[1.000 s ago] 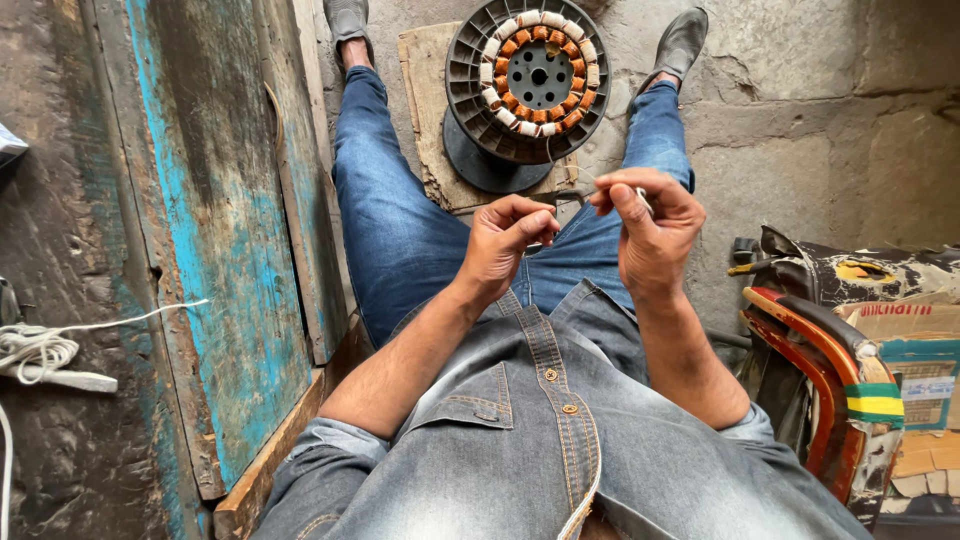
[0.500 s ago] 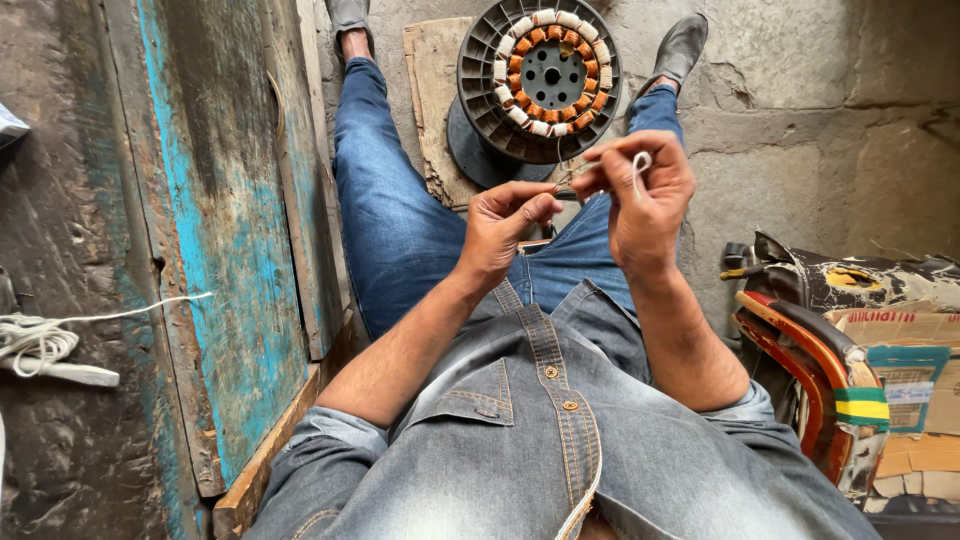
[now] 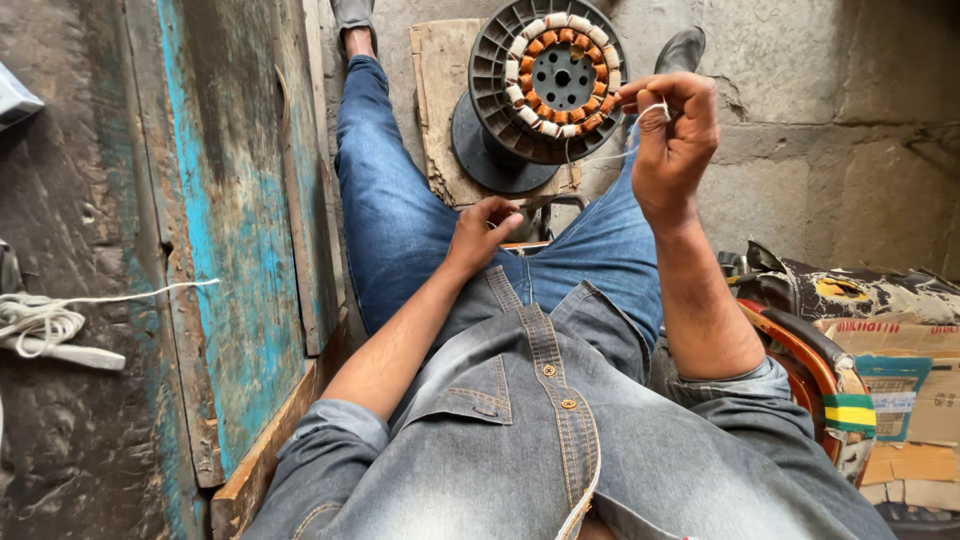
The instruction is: The person sits on the floor and threads a white string through the slots of a motor stator placed on a wooden block between their legs. They repeatedly pull the string through the stator slots and tie knots to secure it.
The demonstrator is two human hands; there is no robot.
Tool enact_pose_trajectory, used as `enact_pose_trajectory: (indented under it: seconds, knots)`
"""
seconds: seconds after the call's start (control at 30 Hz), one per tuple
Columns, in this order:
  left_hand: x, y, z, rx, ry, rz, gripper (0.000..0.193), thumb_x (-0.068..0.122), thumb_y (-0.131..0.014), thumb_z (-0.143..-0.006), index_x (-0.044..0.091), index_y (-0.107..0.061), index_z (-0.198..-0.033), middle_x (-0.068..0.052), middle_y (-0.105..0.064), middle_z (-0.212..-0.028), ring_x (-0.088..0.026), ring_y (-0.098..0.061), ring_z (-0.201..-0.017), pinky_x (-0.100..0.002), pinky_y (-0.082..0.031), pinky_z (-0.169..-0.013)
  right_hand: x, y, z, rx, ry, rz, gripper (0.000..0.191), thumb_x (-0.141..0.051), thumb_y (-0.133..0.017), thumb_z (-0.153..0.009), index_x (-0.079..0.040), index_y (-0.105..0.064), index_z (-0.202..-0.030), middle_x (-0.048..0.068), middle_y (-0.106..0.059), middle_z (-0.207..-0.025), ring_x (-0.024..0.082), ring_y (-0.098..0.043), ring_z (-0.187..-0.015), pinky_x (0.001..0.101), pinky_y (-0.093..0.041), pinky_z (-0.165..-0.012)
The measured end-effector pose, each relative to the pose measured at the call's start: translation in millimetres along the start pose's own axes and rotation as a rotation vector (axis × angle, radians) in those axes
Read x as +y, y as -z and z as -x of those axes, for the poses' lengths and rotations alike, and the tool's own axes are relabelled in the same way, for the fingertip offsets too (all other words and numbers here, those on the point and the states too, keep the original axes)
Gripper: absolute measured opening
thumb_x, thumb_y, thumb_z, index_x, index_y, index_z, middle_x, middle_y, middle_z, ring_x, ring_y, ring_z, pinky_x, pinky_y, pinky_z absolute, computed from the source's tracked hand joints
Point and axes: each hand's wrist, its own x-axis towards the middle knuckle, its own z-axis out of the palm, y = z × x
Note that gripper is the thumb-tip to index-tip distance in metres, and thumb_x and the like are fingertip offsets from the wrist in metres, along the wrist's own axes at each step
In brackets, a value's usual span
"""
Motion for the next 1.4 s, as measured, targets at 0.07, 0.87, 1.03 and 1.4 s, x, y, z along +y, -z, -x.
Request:
enact_pose_trajectory:
  seconds: [0.07,0.87,1.03,1.4]
  knots:
    - [4,2,-6,0.000,0.046,0.003,0.026,0.025,-0.077,-0.090,0.003,-0.075,-0.103,-0.006,-0.078,-0.086,-0.012,-0.071,-0.077,-0.029,-0.056,-0.072,4,-1,-4,-0.016,0.020,0.005,0.005,-0.004,-0.055,-0.120,-0.002,-0.051,-0.122,0.013,-0.070,-0.112,0.016,-0.070,-0.099,0.0279,-0.061,-0.088]
    - [8,4,-7,-0.058,0.019,-0.077,0.030,0.029,-0.077,-0.089,0.003,-0.074,-0.104,-0.008,-0.077,-0.087,-0.015,-0.073,-0.080,-0.031,-0.057,-0.074,10,-14,-42,-0.200,0.017,0.200,0.004,0.001,-0.056,-0.114,-0.003,-0.056,-0.114,0.010,-0.072,-0.099,0.013,-0.069,-0.084,0.0263,-0.059,-0.071]
    - [9,4,-8,-0.062,0.019,-0.097,0.031,0.030,-0.076,-0.089,0.003,-0.075,-0.104,-0.009,-0.077,-0.087,-0.017,-0.073,-0.079,-0.031,-0.057,-0.074,16,-16,-49,-0.280,-0.061,0.199,0.004,0.000,-0.057,-0.113,-0.005,-0.058,-0.113,0.009,-0.075,-0.098,0.012,-0.073,-0.085,0.0268,-0.062,-0.071]
    - [8,5,-6,-0.079,0.052,-0.112,0.032,0.031,-0.075,-0.089,0.003,-0.075,-0.105,-0.009,-0.077,-0.089,-0.017,-0.073,-0.083,-0.032,-0.057,-0.075,-11,-26,-59,-0.386,-0.141,0.344,0.004,-0.006,-0.066,-0.106,-0.003,-0.064,-0.108,0.008,-0.074,-0.091,0.015,-0.071,-0.081,0.0317,-0.056,-0.072]
